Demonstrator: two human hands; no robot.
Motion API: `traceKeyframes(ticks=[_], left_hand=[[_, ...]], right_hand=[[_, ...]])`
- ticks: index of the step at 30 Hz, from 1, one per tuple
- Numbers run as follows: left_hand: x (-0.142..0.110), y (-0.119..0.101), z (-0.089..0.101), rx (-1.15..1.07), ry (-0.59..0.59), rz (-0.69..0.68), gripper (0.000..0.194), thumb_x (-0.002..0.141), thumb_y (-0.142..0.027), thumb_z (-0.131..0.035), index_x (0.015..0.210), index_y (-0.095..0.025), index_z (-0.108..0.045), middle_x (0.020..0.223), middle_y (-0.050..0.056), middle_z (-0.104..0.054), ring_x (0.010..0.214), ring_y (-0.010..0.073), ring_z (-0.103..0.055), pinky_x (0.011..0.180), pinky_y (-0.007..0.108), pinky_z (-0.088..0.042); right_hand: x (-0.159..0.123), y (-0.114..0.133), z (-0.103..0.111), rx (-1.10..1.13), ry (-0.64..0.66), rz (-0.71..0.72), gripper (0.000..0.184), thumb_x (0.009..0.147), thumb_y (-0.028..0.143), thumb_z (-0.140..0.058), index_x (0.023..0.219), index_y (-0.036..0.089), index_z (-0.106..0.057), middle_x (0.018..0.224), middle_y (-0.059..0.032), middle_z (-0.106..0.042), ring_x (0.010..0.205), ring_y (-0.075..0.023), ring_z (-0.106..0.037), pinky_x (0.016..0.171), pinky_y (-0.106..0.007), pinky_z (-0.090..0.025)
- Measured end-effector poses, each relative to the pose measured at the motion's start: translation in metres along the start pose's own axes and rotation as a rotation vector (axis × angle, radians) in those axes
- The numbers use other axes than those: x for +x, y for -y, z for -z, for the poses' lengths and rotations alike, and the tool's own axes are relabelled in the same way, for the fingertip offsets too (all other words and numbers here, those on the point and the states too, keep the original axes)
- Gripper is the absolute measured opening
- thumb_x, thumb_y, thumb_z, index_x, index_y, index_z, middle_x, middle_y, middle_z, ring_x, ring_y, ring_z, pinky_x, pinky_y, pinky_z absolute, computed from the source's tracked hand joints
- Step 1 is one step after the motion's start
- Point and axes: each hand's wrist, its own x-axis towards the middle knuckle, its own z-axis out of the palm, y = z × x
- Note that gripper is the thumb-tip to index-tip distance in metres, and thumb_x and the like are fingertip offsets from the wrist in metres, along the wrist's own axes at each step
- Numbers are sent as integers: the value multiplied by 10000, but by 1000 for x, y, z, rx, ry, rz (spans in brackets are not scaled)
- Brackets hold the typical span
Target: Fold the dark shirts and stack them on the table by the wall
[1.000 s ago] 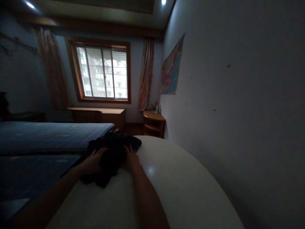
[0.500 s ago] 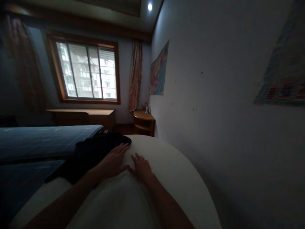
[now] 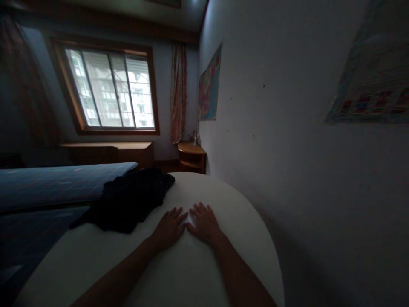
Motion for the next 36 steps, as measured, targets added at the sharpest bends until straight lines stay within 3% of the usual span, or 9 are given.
traceKeyframes(ticks=[4, 9, 11, 16, 22, 31, 36], left_hand=[[-5, 18, 3, -56, 2, -91, 501, 970, -381, -428, 1440, -216, -475, 1537, 107, -410, 1421, 261, -367, 1167, 453, -288], [-6, 30, 8, -66, 9, -32, 503, 966, -411, -439, 1442, -249, -473, 1564, 99, -361, 1466, 288, -268, 1178, 518, -225], [-5, 32, 8, -82, 42, -50, 502, 969, -385, -434, 1448, -240, -465, 1566, 98, -358, 1460, 270, -287, 1174, 485, -255], [-7, 38, 3, -101, 16, -75, 498, 977, -368, -428, 1461, -249, -442, 1574, 94, -340, 1464, 258, -279, 1181, 486, -246], [-6, 42, -5, -110, 45, -55, 509, 988, -395, -409, 1481, -265, -412, 1591, 71, -310, 1478, 259, -238, 1192, 493, -208], [-4, 41, -1, -123, 53, -55, 507, 980, -394, -420, 1469, -260, -431, 1586, 78, -317, 1475, 260, -248, 1188, 498, -210], [-5, 41, -5, -133, -42, -75, 484, 952, -373, -474, 1417, -238, -494, 1534, 92, -417, 1437, 269, -339, 1166, 498, -281]], right_hand=[[8, -1, -2, 17, 60, -7, 740, 884, 637, -466, 1494, 224, -399, 1582, -114, -322, 1459, -310, -246, 1172, -485, -155], [21, 8, -4, -24, 6, -39, 643, 866, 583, -525, 1381, 199, -527, 1456, -158, -484, 1362, -307, -389, 1146, -471, -204], [23, 12, -6, -19, -10, -72, 646, 888, 572, -498, 1412, 195, -497, 1500, -168, -430, 1405, -319, -332, 1161, -504, -156], [19, 11, -3, 34, 110, -36, 708, 910, 579, -459, 1499, 193, -393, 1594, -141, -285, 1479, -317, -199, 1186, -499, -109], [17, 10, 1, 36, 130, -53, 718, 907, 564, -466, 1511, 186, -376, 1603, -139, -257, 1488, -320, -167, 1192, -499, -95], [18, 9, 1, 39, 151, -43, 723, 913, 577, -455, 1520, 196, -356, 1610, -136, -239, 1490, -318, -159, 1190, -507, -93], [20, 7, -2, 37, 149, -37, 730, 914, 594, -443, 1522, 200, -350, 1613, -133, -231, 1492, -321, -147, 1190, -506, -85]])
